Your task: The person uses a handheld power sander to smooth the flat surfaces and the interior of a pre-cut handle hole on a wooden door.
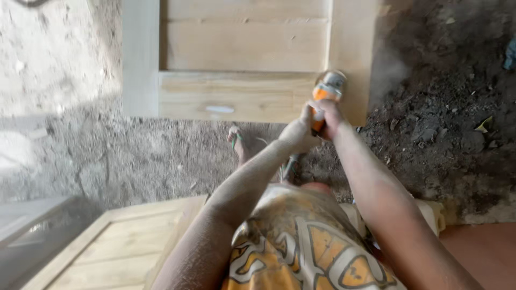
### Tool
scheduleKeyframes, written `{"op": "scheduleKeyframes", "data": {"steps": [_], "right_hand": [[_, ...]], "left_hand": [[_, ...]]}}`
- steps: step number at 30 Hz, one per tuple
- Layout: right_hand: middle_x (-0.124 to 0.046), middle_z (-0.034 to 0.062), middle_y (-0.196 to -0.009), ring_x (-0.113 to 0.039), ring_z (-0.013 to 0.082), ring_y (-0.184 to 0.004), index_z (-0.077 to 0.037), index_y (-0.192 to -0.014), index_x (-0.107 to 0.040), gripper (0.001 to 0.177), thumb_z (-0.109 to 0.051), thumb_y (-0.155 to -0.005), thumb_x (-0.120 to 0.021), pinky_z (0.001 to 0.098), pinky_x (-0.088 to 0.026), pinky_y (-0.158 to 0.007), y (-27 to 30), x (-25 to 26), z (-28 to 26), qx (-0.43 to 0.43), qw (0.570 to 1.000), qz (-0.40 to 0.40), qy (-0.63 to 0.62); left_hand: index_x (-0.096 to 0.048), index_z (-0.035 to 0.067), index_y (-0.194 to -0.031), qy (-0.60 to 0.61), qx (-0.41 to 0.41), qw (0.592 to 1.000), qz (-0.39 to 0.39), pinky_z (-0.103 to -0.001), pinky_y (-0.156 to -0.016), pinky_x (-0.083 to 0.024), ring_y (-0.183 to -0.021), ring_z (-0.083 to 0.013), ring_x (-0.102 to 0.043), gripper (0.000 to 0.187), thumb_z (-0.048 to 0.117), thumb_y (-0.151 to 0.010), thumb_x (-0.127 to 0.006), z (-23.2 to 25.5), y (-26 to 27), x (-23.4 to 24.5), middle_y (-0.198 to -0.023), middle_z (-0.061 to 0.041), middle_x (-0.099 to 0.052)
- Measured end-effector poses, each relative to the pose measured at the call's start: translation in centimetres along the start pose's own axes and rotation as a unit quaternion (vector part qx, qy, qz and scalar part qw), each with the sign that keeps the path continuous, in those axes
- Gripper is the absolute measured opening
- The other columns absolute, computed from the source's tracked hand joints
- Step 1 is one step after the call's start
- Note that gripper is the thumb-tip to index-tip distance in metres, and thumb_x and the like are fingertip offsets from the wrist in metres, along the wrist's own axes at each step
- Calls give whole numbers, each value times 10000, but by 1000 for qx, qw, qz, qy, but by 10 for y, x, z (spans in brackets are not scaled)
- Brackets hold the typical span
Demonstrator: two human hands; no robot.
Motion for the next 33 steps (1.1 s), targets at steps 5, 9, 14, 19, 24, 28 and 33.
{"op": "scheduleKeyframes", "data": {"steps": [5, 9, 14, 19, 24, 28, 33], "right_hand": [[-651, 68, -1068, -651, 263, -1008, -122, -1156, -606, 467, -349, -787, -783, 431, -553, -916, 33, 59, -23, -27, 999, -15, -37], [-671, 42, -1007, -670, 244, -947, -176, -1130, -615, 427, -295, -746, -761, 412, -557, -884, 33, 39, -25, -6, 1000, 6, -2], [-685, 36, -936, -681, 220, -888, -143, -1074, -620, 370, -263, -762, -777, 403, -570, -863, -1, -41, -9, -30, 996, -84, -3], [-681, 39, -924, -684, 211, -867, -139, -1038, -623, 331, -229, -765, -785, 399, -579, -855, -44, -142, 35, -122, 975, -176, 58], [-677, 64, -934, -688, 211, -853, -98, -1065, -608, 348, -174, -779, -792, 403, -584, -876, -92, -268, 95, -185, 941, -263, 104], [-666, 66, -946, -685, 209, -876, -94, -1092, -592, 379, -141, -767, -781, 416, -588, -907, -117, -366, 138, -201, 939, -236, 147], [-669, 71, -951, -690, 216, -900, -80, -1096, -599, 405, -120, -730, -768, 422, -601, -924, -115, -424, 153, -222, 942, -198, 155]], "left_hand": [[-72, -6, -1562, 19, 23, 997, -66, -476, -772, -618, -893, -407, -737, 1149, 226, -695, -789, 57, -8, -28, -967, -275, -719], [2, 37, -1602, 39, 62, 995, -68, -437, -770, -651, -881, -383, -764, 1180, 161, -658, -696, 51, -9, -24, -979, -240, -723], [6, -27, -1582, -4, 64, 997, 34, -487, -823, -595, -943, -446, -716, 1213, 208, -687, -779, -9, 3, 15, -979, -305, -714], [-19, 6, -1572, 56, 144, 981, 118, -499, -827, -591, -956, -456, -713, 1190, 215, -691, -791, -73, 57, 74, -1000, -303, -708], [30, 64, -1583, 92, 247, 946, 186, -487, -836, -609, -954, -439, -724, 1199, 198, -700, -770, -146, 110, 149, -1046, -283, -701], [-15, 88, -1580, 134, 244, 921, 272, -500, -851, -604, -973, -455, -717, 1153, 192, -717, -773, -205, 150, 205, -1044, -299, -708], [-1, 76, -1557, 135, 256, 917, 273, -506, -836, -607, -944, -456, -718, 1139, 198, -728, -772, -249, 162, 238, -1035, -298, -702]]}}
Point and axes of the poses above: each hand's wrist, its own y-axis away from the middle knuckle, its own x-axis out of the back of the hand, z = x × y, the point moved 1 cm from there along -y, towards the middle knuckle
